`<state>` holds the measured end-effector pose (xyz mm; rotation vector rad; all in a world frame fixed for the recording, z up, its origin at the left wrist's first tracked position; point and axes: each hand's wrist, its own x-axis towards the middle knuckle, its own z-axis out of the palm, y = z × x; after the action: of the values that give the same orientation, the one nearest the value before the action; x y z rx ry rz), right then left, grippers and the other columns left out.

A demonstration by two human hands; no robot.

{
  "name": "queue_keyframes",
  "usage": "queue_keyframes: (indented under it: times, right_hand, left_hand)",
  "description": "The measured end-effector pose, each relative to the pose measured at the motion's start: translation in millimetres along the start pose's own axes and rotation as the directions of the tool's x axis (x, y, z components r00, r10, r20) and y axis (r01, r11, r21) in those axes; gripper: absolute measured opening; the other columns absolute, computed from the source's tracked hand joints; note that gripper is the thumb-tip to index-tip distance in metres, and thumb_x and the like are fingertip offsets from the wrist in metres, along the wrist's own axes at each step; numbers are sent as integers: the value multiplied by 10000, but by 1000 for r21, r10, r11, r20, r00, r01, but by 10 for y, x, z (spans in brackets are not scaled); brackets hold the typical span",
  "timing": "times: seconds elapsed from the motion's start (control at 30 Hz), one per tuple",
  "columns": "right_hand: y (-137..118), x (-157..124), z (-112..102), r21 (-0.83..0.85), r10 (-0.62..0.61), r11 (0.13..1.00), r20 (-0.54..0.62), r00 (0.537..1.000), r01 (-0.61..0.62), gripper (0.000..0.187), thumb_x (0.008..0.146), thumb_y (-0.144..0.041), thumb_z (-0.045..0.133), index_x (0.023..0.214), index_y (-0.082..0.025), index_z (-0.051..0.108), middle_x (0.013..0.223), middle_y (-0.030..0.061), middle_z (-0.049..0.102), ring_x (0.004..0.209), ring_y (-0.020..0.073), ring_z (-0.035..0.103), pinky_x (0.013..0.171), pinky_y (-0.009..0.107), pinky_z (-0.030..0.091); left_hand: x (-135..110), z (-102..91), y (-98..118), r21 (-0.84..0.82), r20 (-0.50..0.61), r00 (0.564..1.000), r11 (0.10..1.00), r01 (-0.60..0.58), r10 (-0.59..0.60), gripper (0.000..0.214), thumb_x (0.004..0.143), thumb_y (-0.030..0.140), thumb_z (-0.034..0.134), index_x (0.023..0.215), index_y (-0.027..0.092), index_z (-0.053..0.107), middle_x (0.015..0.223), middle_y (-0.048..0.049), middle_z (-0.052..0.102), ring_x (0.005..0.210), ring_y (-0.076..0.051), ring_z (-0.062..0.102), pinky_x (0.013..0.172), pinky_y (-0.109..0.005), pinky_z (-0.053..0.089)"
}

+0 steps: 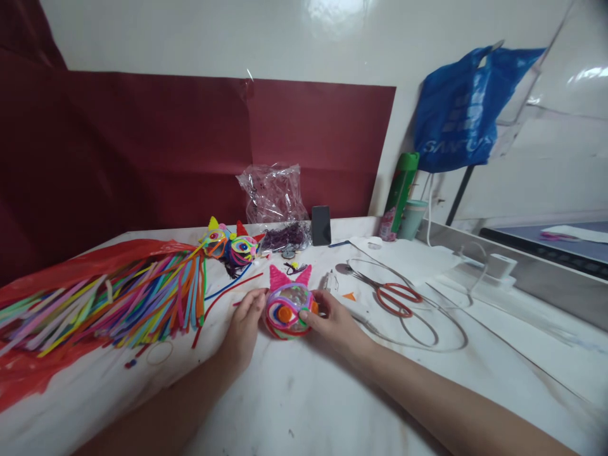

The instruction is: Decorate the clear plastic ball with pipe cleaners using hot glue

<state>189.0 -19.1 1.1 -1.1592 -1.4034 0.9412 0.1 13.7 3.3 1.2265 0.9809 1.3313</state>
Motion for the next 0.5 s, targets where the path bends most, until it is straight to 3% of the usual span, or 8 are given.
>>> queue_keyframes:
  times: [0.17, 0.33, 0.5]
  right_hand:
    - [-39, 11, -27, 57, 17, 998, 20, 1000, -18, 416, 773, -505, 650, 1021, -176, 588, 1006, 88, 694, 934, 236, 638, 807, 362, 516]
    - [-87, 1, -38, 33, 31, 999, 40, 999, -33, 432, 787, -469, 637, 1096, -169, 610, 1064, 93, 692, 940, 230, 643, 826, 357, 509]
    - [-97, -4, -36, -23, 19, 1000, 46, 999, -18, 432, 786, -403, 650, 1144, -163, 612, 1025, 79, 701, 873, 210, 641, 790, 351, 514]
  left_hand:
    - [-27, 60, 53, 88, 88, 996, 996, -8, 1, 684, 588, 385, 811, 1174, 177, 528, 1168, -109, 653, 1086, -270, 615, 895, -362, 492]
    - [-1, 36, 63, 93, 59, 998, 996, 11, -16, 572, 691, 529, 708, 1121, 172, 587, 1107, -98, 688, 1054, -264, 637, 912, -378, 487]
    - [29, -4, 28, 77, 64, 998, 997, 19, -24, 597, 714, 585, 664, 1144, 175, 616, 1220, -109, 657, 1177, -279, 576, 980, -375, 449]
